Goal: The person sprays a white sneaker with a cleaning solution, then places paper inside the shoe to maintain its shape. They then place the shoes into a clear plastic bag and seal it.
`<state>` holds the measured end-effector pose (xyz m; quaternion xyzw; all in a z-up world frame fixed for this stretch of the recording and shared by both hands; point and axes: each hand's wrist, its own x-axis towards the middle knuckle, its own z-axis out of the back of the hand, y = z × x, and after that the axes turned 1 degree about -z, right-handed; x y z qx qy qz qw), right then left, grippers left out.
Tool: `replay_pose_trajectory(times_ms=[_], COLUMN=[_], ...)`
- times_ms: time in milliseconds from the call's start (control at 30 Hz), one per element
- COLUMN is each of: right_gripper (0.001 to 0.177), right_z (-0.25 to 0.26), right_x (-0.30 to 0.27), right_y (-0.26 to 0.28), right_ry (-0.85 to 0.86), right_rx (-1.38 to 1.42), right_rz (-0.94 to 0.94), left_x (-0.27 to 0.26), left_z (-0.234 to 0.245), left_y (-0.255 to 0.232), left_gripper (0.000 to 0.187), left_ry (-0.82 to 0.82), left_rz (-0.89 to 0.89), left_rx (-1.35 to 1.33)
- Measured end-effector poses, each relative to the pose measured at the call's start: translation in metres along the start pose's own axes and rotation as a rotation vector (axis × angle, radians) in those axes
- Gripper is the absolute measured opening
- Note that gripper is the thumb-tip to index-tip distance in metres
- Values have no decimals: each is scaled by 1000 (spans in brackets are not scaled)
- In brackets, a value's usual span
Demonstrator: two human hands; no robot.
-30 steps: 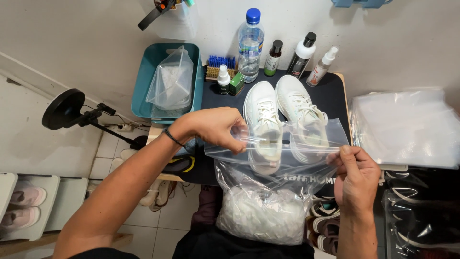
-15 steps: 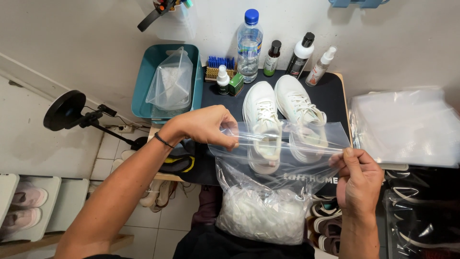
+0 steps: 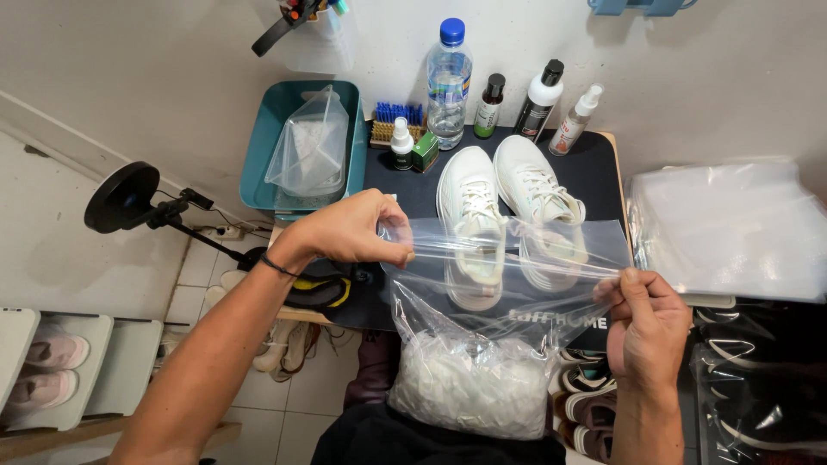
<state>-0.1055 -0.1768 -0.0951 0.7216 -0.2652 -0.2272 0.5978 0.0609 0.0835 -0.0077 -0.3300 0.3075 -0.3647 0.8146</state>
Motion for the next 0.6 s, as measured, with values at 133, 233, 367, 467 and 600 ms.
replay_pose_trajectory(times_ms=[133, 233, 367, 467, 600], right_gripper=[13, 13, 13, 13, 11], right_z=[1, 4, 6, 8, 9], right_x=[1, 0, -1, -1, -2], right_y=[-2, -3, -3, -4, -2], right_ry=[4, 3, 6, 2, -16], right_rx=[-6, -10, 11, 8, 55], right_rz=[5, 0, 6, 7, -16], left_x=[-5, -7, -9, -13, -20], left_z=[-1, -1, -3, -4, -3], left_y=[-2, -2, -2, -3, -2], left_gripper=[9, 9, 9, 11, 10], left_ry=[-23, -26, -58, -81, -93], left_rz=[26, 57, 52, -22, 0], left_rx=[13, 38, 17, -120, -122])
